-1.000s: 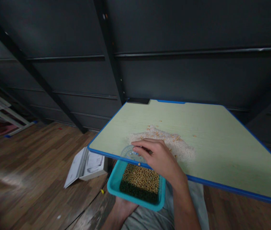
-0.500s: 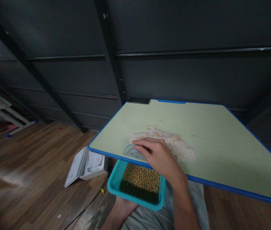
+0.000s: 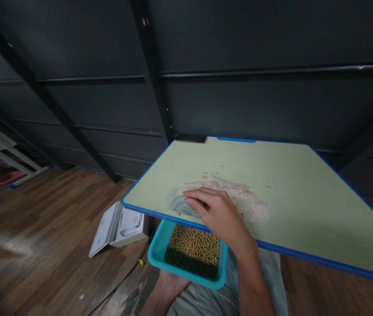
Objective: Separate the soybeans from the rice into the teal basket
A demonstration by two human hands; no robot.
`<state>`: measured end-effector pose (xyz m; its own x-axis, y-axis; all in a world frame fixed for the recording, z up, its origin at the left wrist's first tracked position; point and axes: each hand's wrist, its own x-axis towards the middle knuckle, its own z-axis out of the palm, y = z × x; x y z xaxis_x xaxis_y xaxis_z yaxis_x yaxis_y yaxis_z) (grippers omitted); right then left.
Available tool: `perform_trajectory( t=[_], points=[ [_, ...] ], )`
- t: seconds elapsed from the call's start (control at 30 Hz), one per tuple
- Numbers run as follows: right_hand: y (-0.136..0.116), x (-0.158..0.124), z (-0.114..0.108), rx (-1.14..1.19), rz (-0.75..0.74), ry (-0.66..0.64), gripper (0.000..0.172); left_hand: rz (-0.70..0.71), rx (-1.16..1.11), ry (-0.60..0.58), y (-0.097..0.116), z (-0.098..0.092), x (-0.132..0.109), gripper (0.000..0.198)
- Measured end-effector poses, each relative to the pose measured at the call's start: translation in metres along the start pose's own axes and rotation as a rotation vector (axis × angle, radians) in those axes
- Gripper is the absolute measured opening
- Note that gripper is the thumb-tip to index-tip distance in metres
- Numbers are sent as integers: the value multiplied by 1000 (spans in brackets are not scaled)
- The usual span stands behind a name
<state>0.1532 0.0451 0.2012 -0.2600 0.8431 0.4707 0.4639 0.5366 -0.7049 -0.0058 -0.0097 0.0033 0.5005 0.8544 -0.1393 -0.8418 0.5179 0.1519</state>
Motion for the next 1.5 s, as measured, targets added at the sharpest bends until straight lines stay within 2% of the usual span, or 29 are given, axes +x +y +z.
perform_trajectory(
  t=[0.2, 0.3, 0.43, 0.57, 0.97, 1.17, 1.5],
  points=[
    [-4, -1, -1, 20, -10, -50, 20, -19, 9, -4, 0, 21, 0, 43],
    [-4, -1, -1, 18, -6, -54, 19, -19, -5, -1, 0, 26, -1, 43],
    [0, 0, 0, -32, 9, -21, 19, -17, -31, 24, 0, 15, -1, 44],
    [7, 1, -1, -120, 18, 73, 20, -19, -31, 69, 1, 3, -2, 45],
    [9, -3, -20, -240, 47, 269, 18, -14, -23, 83, 1, -4, -2, 42],
    [12, -1, -18, -193, 38, 230, 19, -13, -28, 98, 0, -4, -3, 40],
    [6, 0, -17, -116, 26, 137, 19, -17, 2, 69, 1, 10, -4, 42]
  ],
)
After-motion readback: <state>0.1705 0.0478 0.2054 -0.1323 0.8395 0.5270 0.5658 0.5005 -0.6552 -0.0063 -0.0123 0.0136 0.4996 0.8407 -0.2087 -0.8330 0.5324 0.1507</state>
